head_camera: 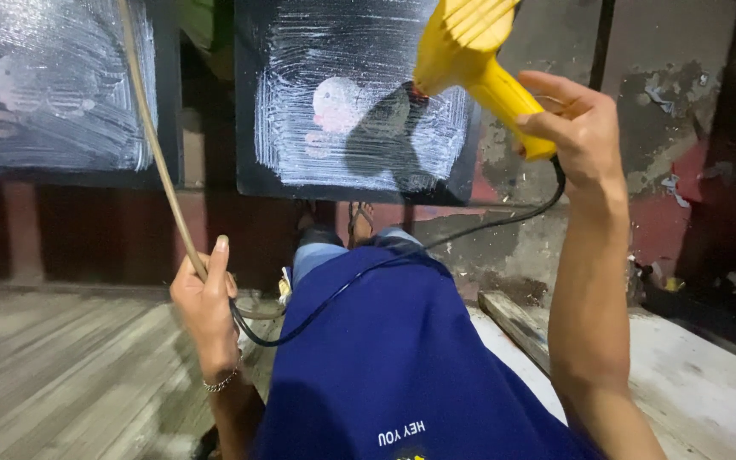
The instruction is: Using a handheld heat gun to dry adhesive or ink on a series of boards mounted on a production rack.
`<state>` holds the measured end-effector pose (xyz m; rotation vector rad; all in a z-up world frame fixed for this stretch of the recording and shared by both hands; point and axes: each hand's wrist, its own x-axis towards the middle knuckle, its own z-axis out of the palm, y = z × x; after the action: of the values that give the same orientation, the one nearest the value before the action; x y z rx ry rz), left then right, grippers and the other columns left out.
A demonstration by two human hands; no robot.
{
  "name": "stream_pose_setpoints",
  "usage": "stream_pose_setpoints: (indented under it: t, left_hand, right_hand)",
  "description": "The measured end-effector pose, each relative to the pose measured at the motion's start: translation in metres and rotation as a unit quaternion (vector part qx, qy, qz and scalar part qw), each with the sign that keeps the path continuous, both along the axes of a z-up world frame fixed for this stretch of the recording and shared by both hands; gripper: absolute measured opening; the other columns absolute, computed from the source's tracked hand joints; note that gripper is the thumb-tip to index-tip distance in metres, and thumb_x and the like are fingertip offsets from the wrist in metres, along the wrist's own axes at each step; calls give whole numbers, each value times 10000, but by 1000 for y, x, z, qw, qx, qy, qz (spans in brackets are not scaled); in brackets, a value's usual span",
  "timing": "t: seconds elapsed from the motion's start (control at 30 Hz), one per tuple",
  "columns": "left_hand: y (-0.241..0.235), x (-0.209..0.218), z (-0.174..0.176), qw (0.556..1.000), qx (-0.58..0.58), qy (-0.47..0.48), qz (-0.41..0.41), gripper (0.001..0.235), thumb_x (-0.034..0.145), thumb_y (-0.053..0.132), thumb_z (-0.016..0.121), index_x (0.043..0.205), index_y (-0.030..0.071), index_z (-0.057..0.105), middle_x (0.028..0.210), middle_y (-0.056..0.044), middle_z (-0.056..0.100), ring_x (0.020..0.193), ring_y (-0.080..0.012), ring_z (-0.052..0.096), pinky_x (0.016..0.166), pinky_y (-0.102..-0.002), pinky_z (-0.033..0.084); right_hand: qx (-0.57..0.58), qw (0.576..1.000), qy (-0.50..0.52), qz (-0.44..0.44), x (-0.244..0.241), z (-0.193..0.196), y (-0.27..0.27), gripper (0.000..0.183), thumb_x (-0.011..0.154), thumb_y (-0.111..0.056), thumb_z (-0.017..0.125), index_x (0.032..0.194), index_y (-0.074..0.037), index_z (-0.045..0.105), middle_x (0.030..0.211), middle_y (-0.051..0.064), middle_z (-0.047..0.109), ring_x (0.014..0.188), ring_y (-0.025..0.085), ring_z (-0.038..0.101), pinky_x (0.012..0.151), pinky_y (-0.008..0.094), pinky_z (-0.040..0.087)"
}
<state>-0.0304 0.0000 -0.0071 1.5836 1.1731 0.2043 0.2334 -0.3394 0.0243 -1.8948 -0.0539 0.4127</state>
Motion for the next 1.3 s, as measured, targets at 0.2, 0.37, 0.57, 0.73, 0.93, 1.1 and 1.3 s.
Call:
stream_pose_setpoints:
  t: [0.2,0.37,0.57,0.73,0.93,1.1,1.3]
  left_hand:
    - [-3,4,6,1000,-1,9,-2,478,1039,328,689,694,170,397,550,43,398,520,-69,381,553,-240,383]
    - [2,0,-4,1000,12,-17,2,503,1023,303,713,663,159,392,522,32,390,491,-71,387,527,-233,365]
    - [14,-5,6,1000,-1,19,4,503,1013,341,706,668,158,388,516,25,402,494,-83,405,548,-240,388]
    - [38,-23,-7,999,41,-14,-9,514,1050,280,737,636,111,483,440,-29,420,424,-130,407,513,-240,354]
    - [77,-35,3,999,34,-5,2,517,1044,276,735,629,110,476,446,-31,415,434,-131,403,530,-244,361]
    - [120,-45,3,999,48,-18,0,526,1048,257,740,624,97,471,454,-40,416,455,-139,416,554,-249,376]
    - [167,-49,-7,998,52,-10,-30,527,1045,273,726,618,113,464,463,-14,405,472,-119,355,550,-265,347]
  right_hand:
    - [24,997,-55,-56,4,-9,4,554,824,-192,709,1357,-47,661,1126,110,757,682,128,674,540,227,596]
    - [-5,995,-77,-62,1,-11,0,577,855,-203,667,1403,-31,619,1131,136,746,663,109,643,515,227,574]
    - [53,998,13,-20,-22,-12,73,545,830,-166,724,1360,-75,637,1175,113,761,670,83,676,514,168,570]
    - [171,984,31,33,-44,-33,125,528,784,-20,749,1304,14,665,936,234,706,593,220,682,497,323,584]
    - [162,984,48,63,-39,-34,167,539,766,-12,736,1298,36,665,905,227,705,544,213,669,464,319,571]
    - [104,994,-15,25,-23,-29,178,551,832,-21,718,1376,-17,631,992,218,698,590,215,692,491,318,606]
    - [64,998,10,7,-53,-14,188,540,775,21,710,1314,26,672,887,241,681,553,262,667,471,363,564]
